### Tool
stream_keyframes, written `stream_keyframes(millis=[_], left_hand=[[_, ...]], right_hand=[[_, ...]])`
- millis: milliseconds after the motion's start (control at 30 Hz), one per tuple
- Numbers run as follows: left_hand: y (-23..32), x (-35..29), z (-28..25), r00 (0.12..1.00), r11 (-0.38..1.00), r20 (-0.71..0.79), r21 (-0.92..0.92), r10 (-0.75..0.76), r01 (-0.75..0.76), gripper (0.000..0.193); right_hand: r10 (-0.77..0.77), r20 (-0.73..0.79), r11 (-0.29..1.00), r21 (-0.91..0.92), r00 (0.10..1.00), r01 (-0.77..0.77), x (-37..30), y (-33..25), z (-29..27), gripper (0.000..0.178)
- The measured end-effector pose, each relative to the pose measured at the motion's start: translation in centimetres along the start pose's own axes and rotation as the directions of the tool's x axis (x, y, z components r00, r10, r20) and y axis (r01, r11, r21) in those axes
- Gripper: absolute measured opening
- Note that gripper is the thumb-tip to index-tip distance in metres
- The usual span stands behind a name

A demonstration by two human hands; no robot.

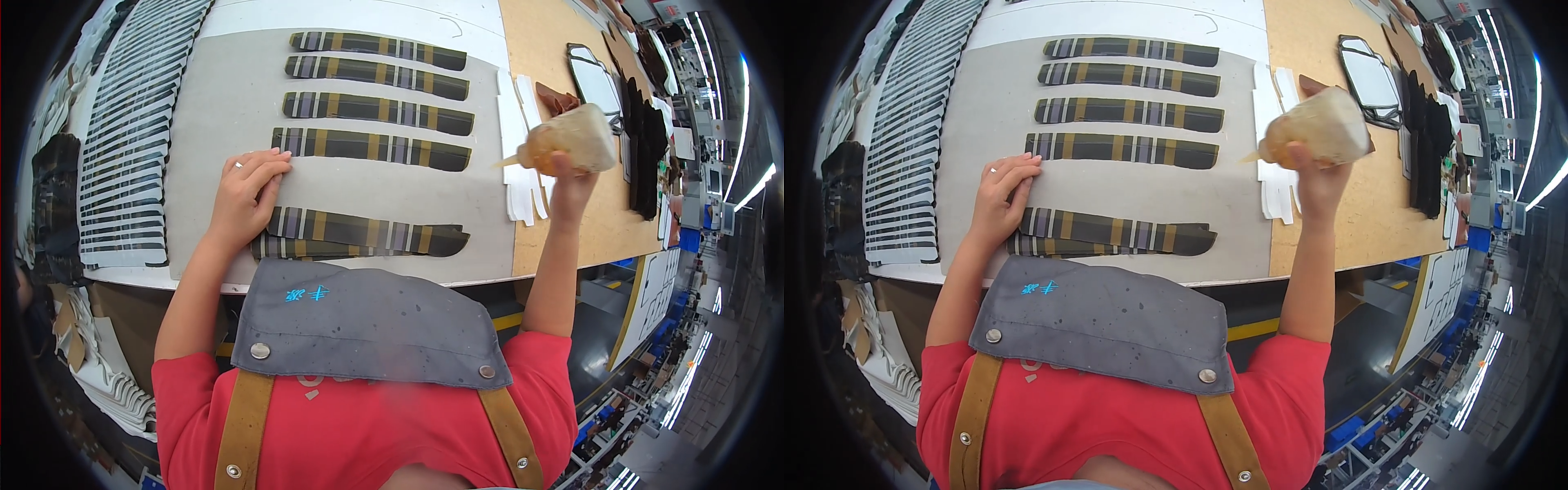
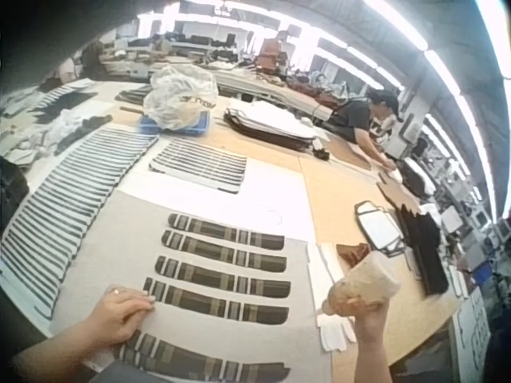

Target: Applying glue and attaching white strips to patterned leather or fabric components for assembly.

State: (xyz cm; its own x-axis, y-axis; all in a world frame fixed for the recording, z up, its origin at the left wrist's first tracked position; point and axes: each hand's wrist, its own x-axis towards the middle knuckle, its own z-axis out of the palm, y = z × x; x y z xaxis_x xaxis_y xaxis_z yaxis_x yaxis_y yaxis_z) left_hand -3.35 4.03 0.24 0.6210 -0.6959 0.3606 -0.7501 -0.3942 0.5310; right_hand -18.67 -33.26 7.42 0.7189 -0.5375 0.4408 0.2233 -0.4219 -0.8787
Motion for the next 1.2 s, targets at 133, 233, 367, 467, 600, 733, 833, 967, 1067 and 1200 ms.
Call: stream_keyframes(millis=[133, 233, 367, 467, 600, 733, 833, 967, 1067, 1200], left_hand=[[0.0, 0.0, -0.1, 1.000, 1.000, 0.001, -0.007, -0.006, 0.006, 0.013], [-0.1, -0.2, 0.0, 1.000, 1.000, -0.004, -0.021, -0.015, 0.015, 0.013], [-0.1, 0.0, -0.1, 0.999, 0.998, 0.009, -0.061, -0.033, 0.033, 0.015], [-0.2, -0.1, 0.0, 0.999, 0.996, 0.007, -0.085, -0.032, 0.033, 0.014], [-0.3, -0.3, -0.1, 1.000, 0.995, 0.002, -0.099, -0.027, 0.027, 0.015], [-0.5, -0.3, 0.0, 1.000, 0.994, -0.004, -0.103, -0.029, 0.028, 0.016], [-0.4, -0.5, 0.1, 0.999, 0.993, 0.006, -0.110, -0.034, 0.034, 0.016], [-0.4, -0.4, 0.0, 1.000, 0.994, 0.001, -0.101, -0.029, 0.029, 0.016], [-0.4, -0.3, 0.0, 1.000, 0.995, 0.007, -0.099, -0.025, 0.025, 0.016], [-0.3, -0.3, -0.1, 1.000, 0.995, 0.004, -0.092, -0.028, 0.028, 0.015]], right_hand=[[0.247, -0.061, 0.938, 0.267, 0.967, -0.223, 0.9, -0.2, -0.6, 0.062], [0.294, -0.051, 0.907, 0.331, 0.954, -0.262, 1.0, 0.5, 3.7, 0.061], [0.189, 0.166, 0.887, 0.393, 0.968, -0.241, -0.5, 0.9, 9.4, 0.054], [0.106, 0.358, 0.928, 0.299, 0.928, -0.221, -1.2, -0.4, 13.6, 0.063], [0.137, 0.530, 0.972, 0.090, 0.837, -0.216, -1.2, -0.9, 16.2, 0.064], [0.097, 0.555, 0.992, 0.018, 0.826, -0.128, -1.1, -0.2, 17.2, 0.070], [0.068, 0.559, 0.997, -0.064, 0.826, -0.038, -0.9, 0.2, 17.4, 0.080], [0.104, 0.575, 0.991, -0.133, 0.811, -0.033, -0.9, -0.3, 17.5, 0.093], [0.144, 0.578, 0.990, -0.091, 0.803, -0.112, -0.7, -0.6, 16.7, 0.094], [0.170, 0.551, 0.985, -0.116, 0.817, -0.126, -0.6, -0.4, 14.8, 0.095]])
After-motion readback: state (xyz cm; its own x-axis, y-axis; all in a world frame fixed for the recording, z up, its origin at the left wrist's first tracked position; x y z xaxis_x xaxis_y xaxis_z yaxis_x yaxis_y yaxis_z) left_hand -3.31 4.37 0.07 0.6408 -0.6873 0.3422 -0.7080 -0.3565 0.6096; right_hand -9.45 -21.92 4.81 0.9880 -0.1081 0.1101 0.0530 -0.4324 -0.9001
